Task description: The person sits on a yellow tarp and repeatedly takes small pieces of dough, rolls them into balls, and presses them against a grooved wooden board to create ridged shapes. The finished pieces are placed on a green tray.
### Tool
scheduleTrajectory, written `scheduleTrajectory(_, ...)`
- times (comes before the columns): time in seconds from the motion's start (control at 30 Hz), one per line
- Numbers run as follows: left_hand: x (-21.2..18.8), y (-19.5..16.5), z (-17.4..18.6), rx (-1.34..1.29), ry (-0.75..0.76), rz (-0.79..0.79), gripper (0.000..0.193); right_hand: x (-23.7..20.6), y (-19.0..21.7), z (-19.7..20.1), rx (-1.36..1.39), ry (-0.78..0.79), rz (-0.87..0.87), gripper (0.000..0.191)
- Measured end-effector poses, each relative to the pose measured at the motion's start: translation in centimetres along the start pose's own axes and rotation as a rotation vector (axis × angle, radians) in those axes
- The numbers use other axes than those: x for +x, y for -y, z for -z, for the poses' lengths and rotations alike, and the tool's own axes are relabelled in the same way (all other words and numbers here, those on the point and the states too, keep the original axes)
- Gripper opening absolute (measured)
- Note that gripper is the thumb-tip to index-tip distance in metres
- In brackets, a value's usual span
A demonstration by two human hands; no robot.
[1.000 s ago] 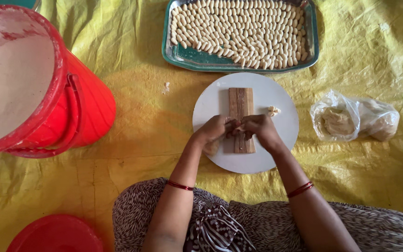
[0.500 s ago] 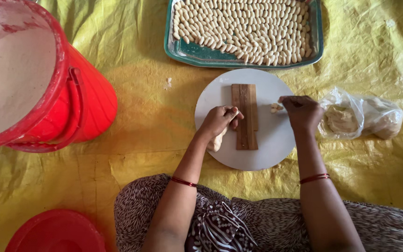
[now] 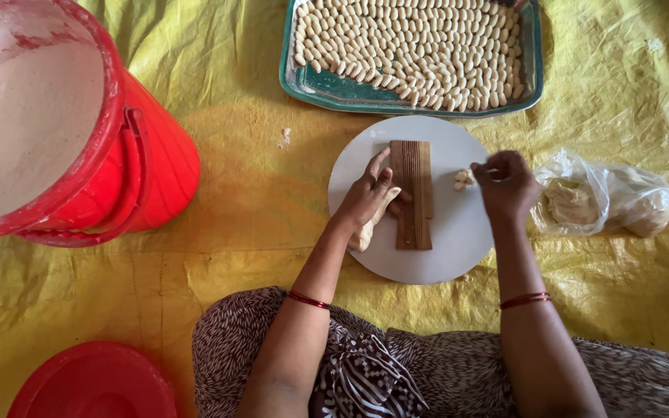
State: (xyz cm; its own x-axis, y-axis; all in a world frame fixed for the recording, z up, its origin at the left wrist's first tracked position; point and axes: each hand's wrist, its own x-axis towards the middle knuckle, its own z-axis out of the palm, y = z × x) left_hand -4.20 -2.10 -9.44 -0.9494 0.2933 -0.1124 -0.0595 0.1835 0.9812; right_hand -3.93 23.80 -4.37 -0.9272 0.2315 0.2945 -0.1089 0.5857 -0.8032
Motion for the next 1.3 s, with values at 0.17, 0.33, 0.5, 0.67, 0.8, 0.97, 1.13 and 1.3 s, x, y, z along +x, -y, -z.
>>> scheduleTrajectory(0.17, 0.5, 1.5, 0.1, -0.222, 0.042, 0.034, 0.101, -2.6, 5.4, -2.4, 0.105, 0.458, 0.22, 0.019)
scheduleTrajectory(0.33, 0.3, 1.1, 0.2, -0.044, 0.052, -0.076, 0.1, -4.5, 7.9, -3.6, -0.071, 0.394, 0.685, 0.016)
scheduleTrajectory(0.5, -0.4, -1.0, -0.1, 0.013, 0.078, -0.124, 0.099, -5.1, 6.9, -4.2, -0.221, 0.322, 0.724, 0.013)
scheduleTrajectory(0.67, -1.4, -3.1, 0.4, 0.117, 0.12, 0.096, 0.074, -4.5, 5.6, -4.1, -0.242, 0.239, 0.652, 0.003)
scheduleTrajectory(0.8, -1.5, -3.6, 0.3, 0.075, 0.117, -0.024, 0.031, -3.8, 6.0, -3.4, -0.256, 0.202, 0.545, 0.008)
scheduleTrajectory(0.97, -1.1, -3.3, 0.0, 0.15, 0.153, 0.069, 0.023, -3.5, 7.6, -2.2, -0.115, 0.425, 0.471, 0.022)
scheduleTrajectory(1.13, -1.4, -3.3, 0.0, 0.206, 0.144, 0.064, 0.023, -3.5, 8.8, -1.6, -0.178, 0.452, 0.602, 0.022)
scheduleTrajectory(1.3, -1.4, -3.5, 0.3, 0.363, 0.145, -0.024, 0.025, -4.2, 8.5, -1.9, -0.313, 0.421, 0.535, 0.012)
